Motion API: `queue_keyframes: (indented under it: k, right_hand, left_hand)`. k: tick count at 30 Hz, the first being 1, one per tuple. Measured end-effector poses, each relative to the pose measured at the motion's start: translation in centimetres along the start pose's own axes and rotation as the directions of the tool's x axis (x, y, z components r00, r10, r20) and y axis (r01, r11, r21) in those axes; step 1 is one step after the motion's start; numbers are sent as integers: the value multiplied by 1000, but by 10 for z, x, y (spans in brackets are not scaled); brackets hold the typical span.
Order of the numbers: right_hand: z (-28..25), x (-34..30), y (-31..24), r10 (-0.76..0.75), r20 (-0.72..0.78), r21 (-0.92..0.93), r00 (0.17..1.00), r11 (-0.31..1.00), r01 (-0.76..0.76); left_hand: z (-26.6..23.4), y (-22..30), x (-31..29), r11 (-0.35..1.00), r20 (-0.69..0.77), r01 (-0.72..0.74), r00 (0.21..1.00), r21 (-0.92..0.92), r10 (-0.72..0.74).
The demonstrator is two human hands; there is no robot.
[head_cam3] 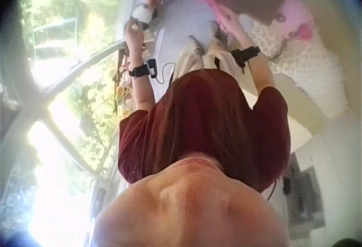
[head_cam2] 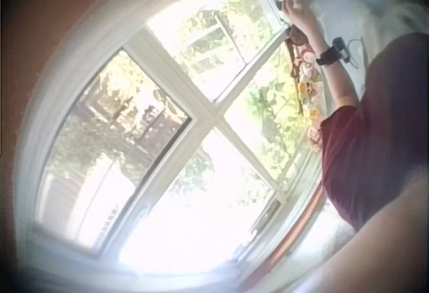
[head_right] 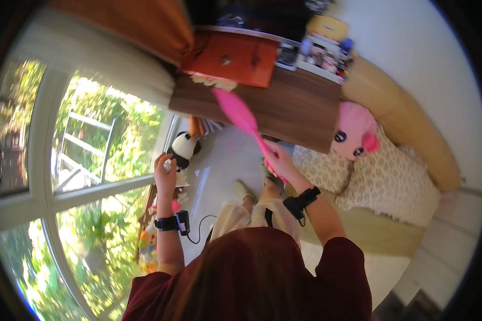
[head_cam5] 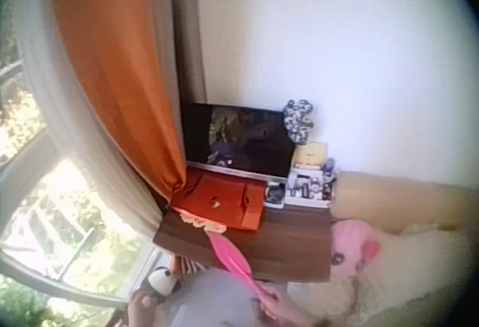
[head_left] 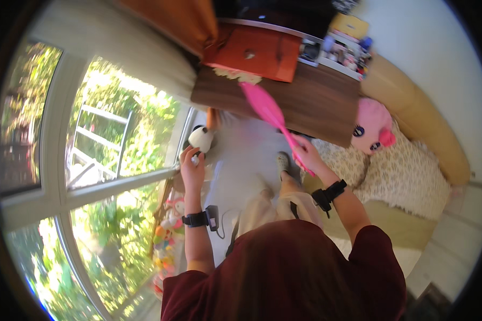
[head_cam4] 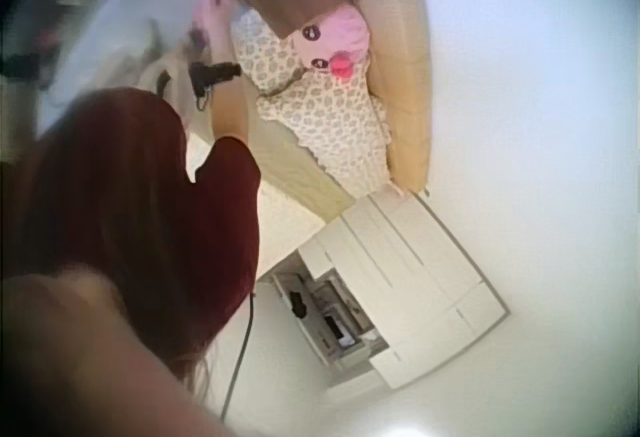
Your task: The person washes a cloth in a sink, uses a brush to clean a bed surface, and then wipes a desk and several cosmetic containers using the damp cloth.
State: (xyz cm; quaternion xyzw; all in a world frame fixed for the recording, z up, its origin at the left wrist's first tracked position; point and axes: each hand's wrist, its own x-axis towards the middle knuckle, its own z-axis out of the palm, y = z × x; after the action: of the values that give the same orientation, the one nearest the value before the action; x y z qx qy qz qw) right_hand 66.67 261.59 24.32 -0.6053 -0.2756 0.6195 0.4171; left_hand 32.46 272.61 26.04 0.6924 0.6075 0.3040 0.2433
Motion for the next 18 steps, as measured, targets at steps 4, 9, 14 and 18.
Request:
queue_keyframes:
  k: [4, 9, 14, 18]
  right_hand:
    - [-66, -35, 70, 41, -512, 308, 858, 941, 139]
    - [-126, -123, 126, 40, -840, 233, 541, 927, 294]
    - [-82, -156, 88, 78, -754, 318, 652, 912, 258]
    - [-73, -145, 97, 67, -639, 303, 766, 938, 171]
  left_hand:
    - [18, 8, 11, 994, 107, -109, 988, -14, 109]
    - [48, 32, 21, 972, 199, -214, 952, -101, 230]
    - [72, 75, 23, 932, 280, -307, 894, -190, 351]
    - [87, 100, 29, 908, 313, -358, 855, -219, 413]
